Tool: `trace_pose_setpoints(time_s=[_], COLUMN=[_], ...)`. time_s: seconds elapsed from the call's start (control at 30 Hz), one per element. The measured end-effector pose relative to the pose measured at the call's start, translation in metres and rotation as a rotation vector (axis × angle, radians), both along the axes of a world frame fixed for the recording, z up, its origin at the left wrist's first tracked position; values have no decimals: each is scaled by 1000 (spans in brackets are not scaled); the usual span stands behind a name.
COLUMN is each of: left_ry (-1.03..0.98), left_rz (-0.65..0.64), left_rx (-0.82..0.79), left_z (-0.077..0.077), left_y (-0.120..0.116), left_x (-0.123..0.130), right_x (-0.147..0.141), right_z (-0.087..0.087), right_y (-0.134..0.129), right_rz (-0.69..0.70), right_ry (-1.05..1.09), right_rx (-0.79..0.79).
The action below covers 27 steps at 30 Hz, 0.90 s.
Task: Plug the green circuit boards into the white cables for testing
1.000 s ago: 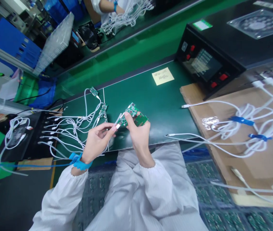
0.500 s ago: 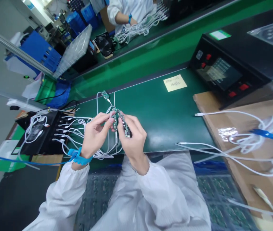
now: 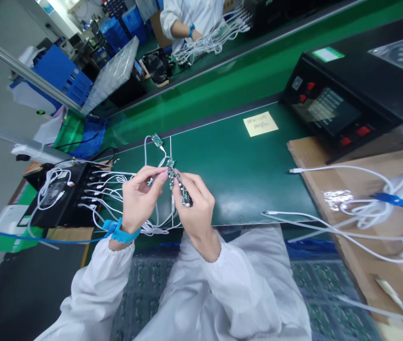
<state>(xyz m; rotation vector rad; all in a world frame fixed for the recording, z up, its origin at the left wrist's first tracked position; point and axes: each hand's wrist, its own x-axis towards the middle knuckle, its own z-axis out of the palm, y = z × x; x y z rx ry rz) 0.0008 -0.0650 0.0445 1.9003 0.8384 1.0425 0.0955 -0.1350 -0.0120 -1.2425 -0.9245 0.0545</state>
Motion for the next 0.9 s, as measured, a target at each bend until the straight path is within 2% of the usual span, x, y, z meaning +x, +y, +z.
trace_pose_setpoints(time_s=[0.1,0.3,0.47,0.6,0.77,0.9], left_ry=[9,66,73,58,77,102], left_rz=[6,63,63,44,45,10], left_rx=[55,270,300,273,66,40], left_z=[-1,-6,-11,-12,-11,-9], left_y=[0,-1,-3,0,8,10], left_x=[0,1,6,10,8,3], right_x=[0,-2,-2,-1,1,1], right_z=[-3,-4,-5,-6,-8,-12], right_y=[-2,-1,1,3,8,9], right_rz=[-14,-31,-36,-21,-24,-21], right_ry=[-54,-103,-83,-58,6,-9], right_rx=[-5,-83,-81,-67,-77,-91])
